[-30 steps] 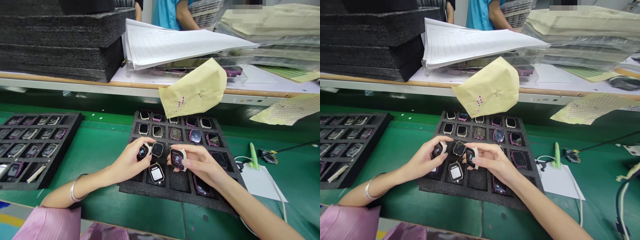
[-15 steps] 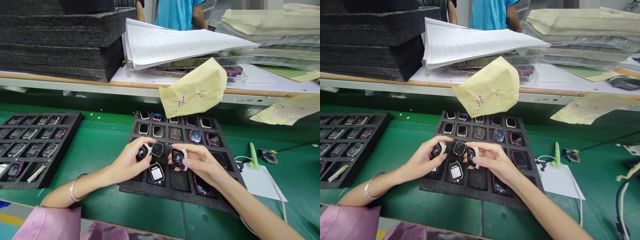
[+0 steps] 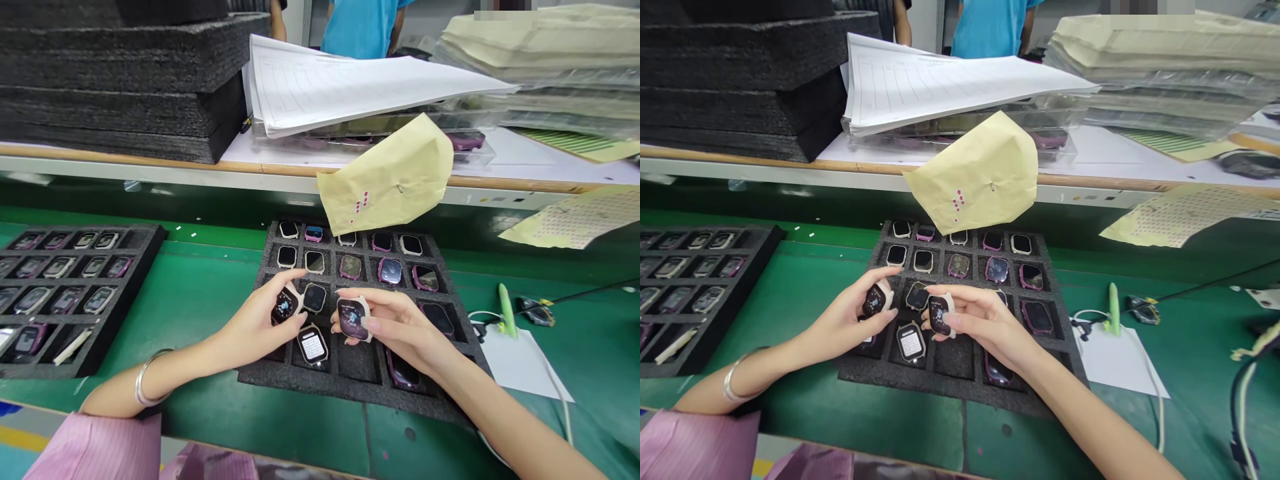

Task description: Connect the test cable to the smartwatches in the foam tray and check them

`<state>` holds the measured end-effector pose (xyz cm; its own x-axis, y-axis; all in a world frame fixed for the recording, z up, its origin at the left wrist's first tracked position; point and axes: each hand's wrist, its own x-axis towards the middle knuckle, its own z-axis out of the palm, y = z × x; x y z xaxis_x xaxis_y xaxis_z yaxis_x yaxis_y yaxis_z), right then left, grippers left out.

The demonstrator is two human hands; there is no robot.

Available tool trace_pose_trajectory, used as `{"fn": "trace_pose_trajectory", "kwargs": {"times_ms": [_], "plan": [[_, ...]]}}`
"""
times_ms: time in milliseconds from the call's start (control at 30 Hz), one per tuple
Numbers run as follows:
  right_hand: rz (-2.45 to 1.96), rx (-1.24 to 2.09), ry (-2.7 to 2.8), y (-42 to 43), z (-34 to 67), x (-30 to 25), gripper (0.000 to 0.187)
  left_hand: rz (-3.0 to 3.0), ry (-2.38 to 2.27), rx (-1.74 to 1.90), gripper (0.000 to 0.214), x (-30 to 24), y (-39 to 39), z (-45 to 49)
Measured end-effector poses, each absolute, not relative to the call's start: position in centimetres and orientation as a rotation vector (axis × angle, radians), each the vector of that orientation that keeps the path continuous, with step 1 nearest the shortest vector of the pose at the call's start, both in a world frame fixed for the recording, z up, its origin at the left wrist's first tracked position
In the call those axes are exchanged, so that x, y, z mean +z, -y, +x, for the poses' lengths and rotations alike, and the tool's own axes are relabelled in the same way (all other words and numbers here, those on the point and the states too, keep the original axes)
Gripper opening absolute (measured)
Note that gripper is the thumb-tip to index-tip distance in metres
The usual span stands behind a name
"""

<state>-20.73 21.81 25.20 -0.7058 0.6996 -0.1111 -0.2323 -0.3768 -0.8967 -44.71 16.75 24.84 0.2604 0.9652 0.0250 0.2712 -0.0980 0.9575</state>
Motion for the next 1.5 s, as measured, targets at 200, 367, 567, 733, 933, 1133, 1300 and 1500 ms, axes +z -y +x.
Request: {"fn": "trace_pose_trajectory", "kwargs": {"times_ms": [200,367,567,733,933,1133,1300,1500], "plan": [[-0.760,2.174,1.183,-22.1,-20.8,25.1,0.037,1.069,-1.005,0.912,0.050,24.5,-17.7,-44.6],[-0.846,2.159,1.146,-22.1,-20.9,24.9,0.033,0.750,-0.919,0.894,0.024,25.0,-18.1,-44.8],[-0.868,2.052,1.170,-21.6,-21.2,24.9,0.039,0.763,-0.897,0.925,0.032,24.6,-17.8,-44.8],[-0.878,1.974,1.273,-21.3,-21.2,24.7,0.043,0.877,-0.905,0.919,0.034,24.3,-17.4,-44.6],[-0.833,1.942,1.359,-21.2,-21.0,24.5,0.039,0.986,-0.906,0.904,0.034,24.4,-17.3,-44.5],[-0.799,2.060,1.260,-21.0,-21.0,24.8,0.055,1.032,-0.975,0.916,0.038,24.2,-17.4,-44.3],[-0.748,2.114,1.268,-20.8,-21.1,24.9,0.058,1.132,-1.105,0.926,0.030,24.0,-17.6,-44.4],[-0.749,1.971,1.434,-21.3,-20.9,24.5,0.038,1.185,-1.076,0.843,0.030,24.1,-17.4,-44.6]]}}
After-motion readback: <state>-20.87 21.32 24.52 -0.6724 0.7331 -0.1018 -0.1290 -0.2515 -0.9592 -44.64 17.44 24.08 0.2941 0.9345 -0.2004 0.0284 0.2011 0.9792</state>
